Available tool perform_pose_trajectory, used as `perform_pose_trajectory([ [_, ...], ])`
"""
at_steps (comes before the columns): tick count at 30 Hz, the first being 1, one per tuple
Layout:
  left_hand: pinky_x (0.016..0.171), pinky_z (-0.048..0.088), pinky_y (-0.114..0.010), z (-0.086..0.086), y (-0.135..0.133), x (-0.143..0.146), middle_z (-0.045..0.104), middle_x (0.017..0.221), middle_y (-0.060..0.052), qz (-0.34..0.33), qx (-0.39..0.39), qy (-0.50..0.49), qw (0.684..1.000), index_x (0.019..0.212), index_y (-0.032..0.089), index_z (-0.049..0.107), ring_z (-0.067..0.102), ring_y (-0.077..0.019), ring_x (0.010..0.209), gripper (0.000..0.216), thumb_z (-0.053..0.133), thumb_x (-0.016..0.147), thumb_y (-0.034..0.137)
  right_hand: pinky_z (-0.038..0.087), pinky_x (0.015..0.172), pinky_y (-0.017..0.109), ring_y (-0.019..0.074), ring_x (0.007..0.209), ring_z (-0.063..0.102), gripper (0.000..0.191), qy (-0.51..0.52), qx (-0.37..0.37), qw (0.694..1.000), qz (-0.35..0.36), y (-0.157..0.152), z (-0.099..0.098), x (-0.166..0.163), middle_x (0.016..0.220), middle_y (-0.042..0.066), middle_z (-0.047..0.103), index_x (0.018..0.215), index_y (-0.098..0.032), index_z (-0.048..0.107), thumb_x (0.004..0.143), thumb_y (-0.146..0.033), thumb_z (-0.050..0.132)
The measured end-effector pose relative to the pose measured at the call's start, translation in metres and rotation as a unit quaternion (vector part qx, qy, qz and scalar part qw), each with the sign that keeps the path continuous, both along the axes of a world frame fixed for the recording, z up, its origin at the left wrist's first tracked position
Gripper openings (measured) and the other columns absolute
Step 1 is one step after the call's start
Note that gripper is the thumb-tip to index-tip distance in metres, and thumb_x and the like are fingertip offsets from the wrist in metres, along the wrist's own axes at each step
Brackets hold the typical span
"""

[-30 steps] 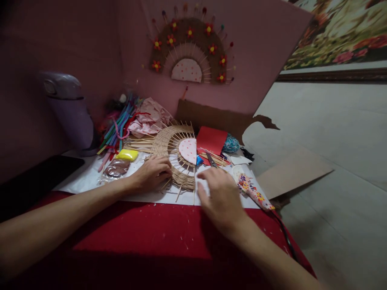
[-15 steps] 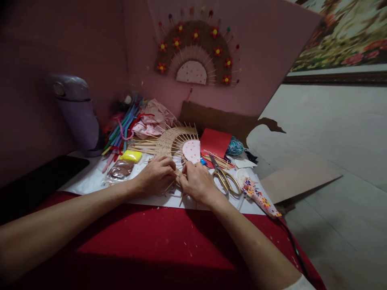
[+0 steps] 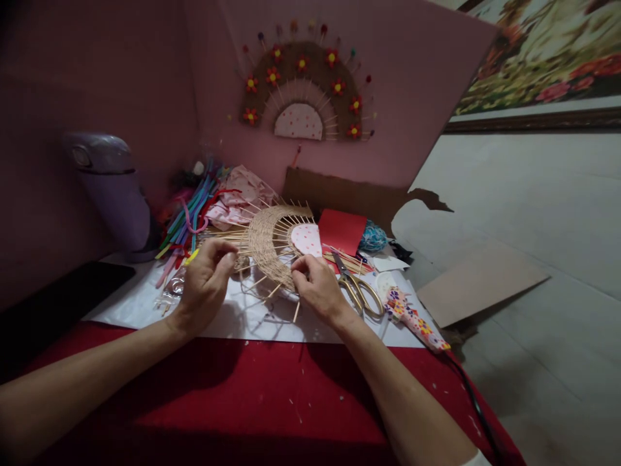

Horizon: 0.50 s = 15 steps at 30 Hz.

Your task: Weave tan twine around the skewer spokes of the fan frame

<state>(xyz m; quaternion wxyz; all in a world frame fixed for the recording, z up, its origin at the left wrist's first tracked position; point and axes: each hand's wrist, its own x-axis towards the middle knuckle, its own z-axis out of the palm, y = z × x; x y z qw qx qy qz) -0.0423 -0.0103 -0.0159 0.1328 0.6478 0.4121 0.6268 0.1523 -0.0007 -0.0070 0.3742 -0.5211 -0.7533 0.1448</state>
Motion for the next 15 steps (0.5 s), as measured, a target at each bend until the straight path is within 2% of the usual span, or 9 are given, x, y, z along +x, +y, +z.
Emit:
perform_pose_trajectory([
  [4,0.051,0.037,-0.024,0.004,-0.009,0.002,0.048,0.061,0.003,-0.072,-0.075,-0.110,0.988,0.079,0.019,0.051,0.046,-0.0100,0.055,0.003,0.048,0.080,0.019,0.040,0.061,0.027,0.0131,0.064,0.051,0.012,0.040,0.014,0.999,-0.007,-0.001,0.003,0.005,0.069,0.000,0.056,0.076,-0.018,0.057,0.078,-0.022,0.045],
  [7,0.038,0.031,-0.021,0.005,-0.011,0.003,0.046,0.050,0.005,-0.123,-0.169,-0.185,0.960,0.073,0.018,0.051,0.042,-0.0083,0.042,0.001,0.051,0.074,0.017,0.040,0.061,0.027,0.0124,0.062,0.050,0.011,0.052,0.014,0.999,-0.011,-0.002,0.002,0.006,0.069,0.000,0.055,0.075,-0.018,0.055,0.079,-0.023,0.046],
  [12,0.033,0.031,-0.018,0.008,-0.016,0.007,0.049,0.053,0.005,-0.128,-0.239,-0.326,0.906,0.070,0.018,0.047,0.045,-0.0079,0.040,0.005,0.050,0.068,0.015,0.040,0.066,0.028,0.0137,0.068,0.052,0.010,0.058,0.028,0.998,-0.025,-0.003,0.000,0.007,0.073,0.001,0.057,0.076,-0.017,0.056,0.078,-0.023,0.048],
  [15,0.031,0.029,-0.017,0.008,-0.020,0.011,0.054,0.060,0.003,-0.150,-0.327,-0.350,0.865,0.075,0.018,0.047,0.047,-0.0073,0.039,0.012,0.053,0.066,0.012,0.041,0.067,0.028,0.0142,0.070,0.052,0.010,0.069,0.040,0.997,-0.018,-0.004,0.000,0.006,0.074,0.001,0.057,0.076,-0.018,0.056,0.079,-0.023,0.048],
])
